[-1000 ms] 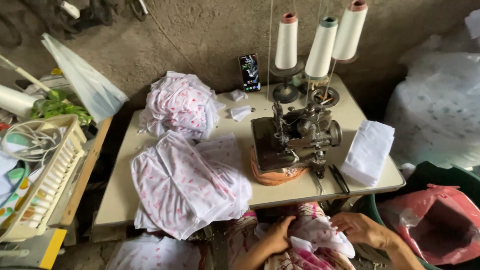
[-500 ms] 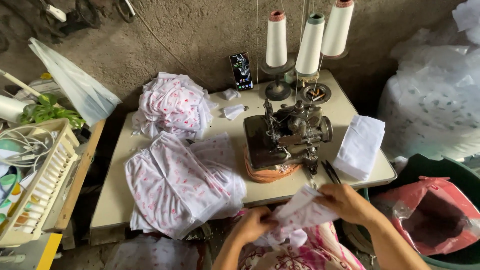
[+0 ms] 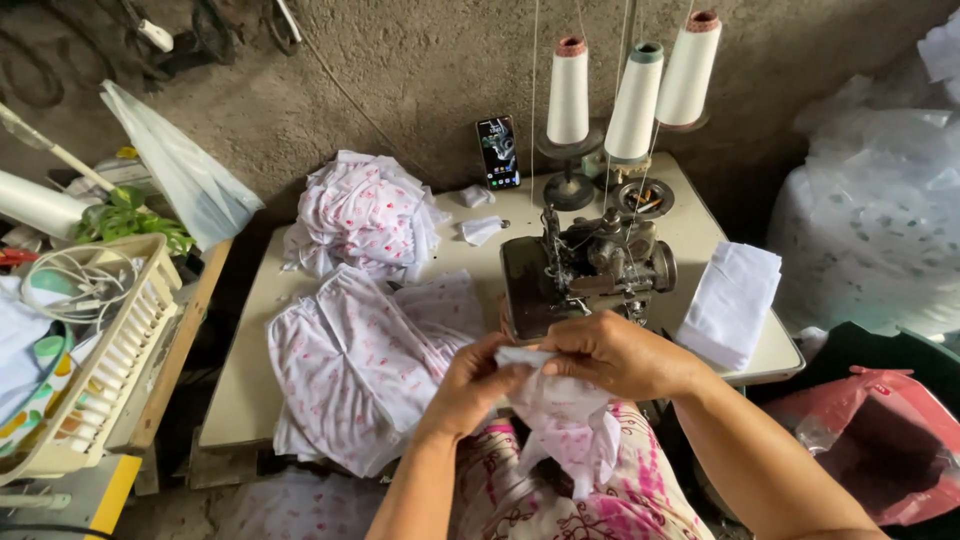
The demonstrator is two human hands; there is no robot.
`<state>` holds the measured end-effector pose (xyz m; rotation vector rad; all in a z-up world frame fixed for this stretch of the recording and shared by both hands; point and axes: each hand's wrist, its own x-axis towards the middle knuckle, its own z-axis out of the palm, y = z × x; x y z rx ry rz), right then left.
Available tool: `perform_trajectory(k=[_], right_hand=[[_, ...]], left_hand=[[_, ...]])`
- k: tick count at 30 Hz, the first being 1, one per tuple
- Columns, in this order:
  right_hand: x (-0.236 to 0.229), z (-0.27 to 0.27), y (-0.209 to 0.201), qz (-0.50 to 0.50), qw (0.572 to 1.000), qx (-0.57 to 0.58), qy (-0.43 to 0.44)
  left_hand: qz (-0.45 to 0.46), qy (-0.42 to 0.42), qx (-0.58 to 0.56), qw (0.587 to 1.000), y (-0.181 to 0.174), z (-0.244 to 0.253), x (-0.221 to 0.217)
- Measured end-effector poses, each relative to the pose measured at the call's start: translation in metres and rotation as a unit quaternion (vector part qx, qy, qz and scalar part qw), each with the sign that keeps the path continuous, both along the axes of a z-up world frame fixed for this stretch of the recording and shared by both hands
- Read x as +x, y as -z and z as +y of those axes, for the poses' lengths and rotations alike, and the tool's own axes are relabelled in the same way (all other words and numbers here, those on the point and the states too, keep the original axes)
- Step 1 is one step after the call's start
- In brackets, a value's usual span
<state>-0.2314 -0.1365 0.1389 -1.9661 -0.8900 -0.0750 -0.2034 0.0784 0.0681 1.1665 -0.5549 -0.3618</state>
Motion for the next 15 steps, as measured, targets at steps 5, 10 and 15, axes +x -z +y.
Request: perform_trajectory(k=[5, 10, 15], right_hand=[[0.005, 0.005, -0.010, 0.056, 0.998, 0.030, 0.023], [0.018, 0.006, 0.009, 0.099, 0.994, 0.038, 0.029], [0.029, 0.002, 0.023, 0.194, 0.980, -0.027, 0.031]], left_hand=[[-0.004, 0.043, 0.001, 0.999, -0.021, 0.010, 0.007], [0.032, 0.096, 0.069, 0.992, -0.014, 0.016, 0.008], [-0.049, 0.067, 0.194, 0.977, -0.022, 0.022, 0.004]])
